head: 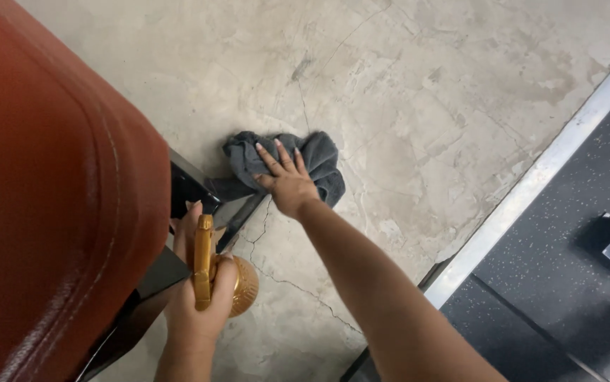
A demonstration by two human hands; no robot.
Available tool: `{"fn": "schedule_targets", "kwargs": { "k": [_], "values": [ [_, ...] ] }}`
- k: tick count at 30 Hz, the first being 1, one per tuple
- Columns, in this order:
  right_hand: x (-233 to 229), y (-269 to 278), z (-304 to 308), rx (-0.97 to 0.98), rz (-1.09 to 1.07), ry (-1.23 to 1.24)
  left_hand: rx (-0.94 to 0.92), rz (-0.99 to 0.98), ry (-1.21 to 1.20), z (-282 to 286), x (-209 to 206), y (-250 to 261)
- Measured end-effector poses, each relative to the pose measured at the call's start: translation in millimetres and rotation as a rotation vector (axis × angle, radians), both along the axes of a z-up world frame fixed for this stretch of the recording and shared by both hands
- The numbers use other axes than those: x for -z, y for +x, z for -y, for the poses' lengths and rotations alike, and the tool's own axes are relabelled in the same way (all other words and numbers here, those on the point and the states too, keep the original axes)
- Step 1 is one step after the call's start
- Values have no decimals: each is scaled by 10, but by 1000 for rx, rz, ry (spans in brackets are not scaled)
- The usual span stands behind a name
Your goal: Cleaning and wiping down gym weight machines using a spray bottle and cloth.
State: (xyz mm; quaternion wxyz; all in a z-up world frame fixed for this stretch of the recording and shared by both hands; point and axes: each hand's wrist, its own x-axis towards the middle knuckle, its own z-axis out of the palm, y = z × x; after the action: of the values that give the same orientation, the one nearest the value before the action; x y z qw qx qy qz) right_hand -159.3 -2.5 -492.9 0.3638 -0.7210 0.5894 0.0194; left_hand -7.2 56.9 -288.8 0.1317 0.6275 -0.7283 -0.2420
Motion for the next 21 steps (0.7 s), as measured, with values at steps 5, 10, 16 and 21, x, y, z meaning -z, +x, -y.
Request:
{"fn": "schedule_targets", "kwargs": {
  "k": [5, 10, 16, 21],
  "values": [
    [334, 94, -58, 97, 27, -38, -219, 130, 352, -11, 32, -1],
    [421, 382, -163, 348, 8, -114, -301, 226, 446, 25, 156, 153],
    [155, 301, -379, 217, -98, -31, -48, 34, 51, -31, 240, 267],
    [-566, 189, -480, -42, 53, 148, -80, -47, 69, -442, 54, 554]
  ]
}}
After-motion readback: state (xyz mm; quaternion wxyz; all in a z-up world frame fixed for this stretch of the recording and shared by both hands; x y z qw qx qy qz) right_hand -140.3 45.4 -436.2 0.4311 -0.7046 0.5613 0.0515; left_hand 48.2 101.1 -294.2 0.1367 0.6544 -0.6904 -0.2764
